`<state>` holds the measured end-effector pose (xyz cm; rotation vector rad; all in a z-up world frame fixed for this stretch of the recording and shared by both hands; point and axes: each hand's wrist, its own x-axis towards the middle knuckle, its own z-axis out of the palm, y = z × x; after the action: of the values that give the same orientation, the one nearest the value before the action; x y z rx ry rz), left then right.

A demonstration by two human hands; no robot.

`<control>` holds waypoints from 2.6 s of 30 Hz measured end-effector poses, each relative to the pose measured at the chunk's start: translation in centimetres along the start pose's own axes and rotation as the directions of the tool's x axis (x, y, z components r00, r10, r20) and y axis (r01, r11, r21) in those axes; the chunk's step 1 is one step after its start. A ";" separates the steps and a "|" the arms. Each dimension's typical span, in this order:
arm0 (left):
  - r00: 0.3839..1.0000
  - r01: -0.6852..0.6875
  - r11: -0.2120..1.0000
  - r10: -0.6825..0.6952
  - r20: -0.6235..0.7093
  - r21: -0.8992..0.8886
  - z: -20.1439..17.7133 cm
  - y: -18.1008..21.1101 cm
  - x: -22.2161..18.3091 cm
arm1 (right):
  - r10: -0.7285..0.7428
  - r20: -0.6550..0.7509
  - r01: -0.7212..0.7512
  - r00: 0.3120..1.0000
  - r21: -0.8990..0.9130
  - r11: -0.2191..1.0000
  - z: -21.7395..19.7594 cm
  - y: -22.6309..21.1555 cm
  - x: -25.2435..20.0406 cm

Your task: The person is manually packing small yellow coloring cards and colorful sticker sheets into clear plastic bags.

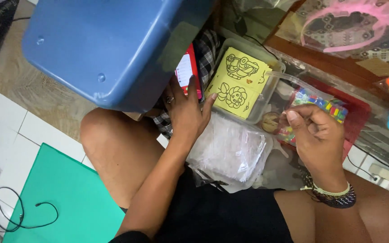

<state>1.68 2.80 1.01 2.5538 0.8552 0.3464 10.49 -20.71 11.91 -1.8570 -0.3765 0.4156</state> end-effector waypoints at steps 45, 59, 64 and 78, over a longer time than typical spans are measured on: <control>0.806 0.531 -0.029 0.327 0.494 -0.847 3.0 3.7 -5.1 | -0.068 0.070 0.078 0.995 -0.151 0.985 3.4 4.8 1.0; 0.616 0.583 0.472 0.274 0.738 -0.661 -1.2 0.5 -4.0 | -0.314 0.272 0.415 0.910 -0.623 0.663 6.5 14.1 10.1; 0.581 0.598 0.484 0.288 0.762 -0.639 -0.5 0.2 -4.2 | -0.149 0.412 0.431 0.899 -0.768 0.474 6.3 13.4 13.2; 0.569 0.608 0.406 0.377 0.731 -0.682 -0.1 0.3 -4.9 | -0.209 0.480 0.518 0.852 -0.829 0.209 5.3 16.3 17.2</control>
<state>-2.08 -0.41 0.72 1.2114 0.2752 -0.3953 24.13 -13.49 -6.81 -2.7525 -1.5394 0.0396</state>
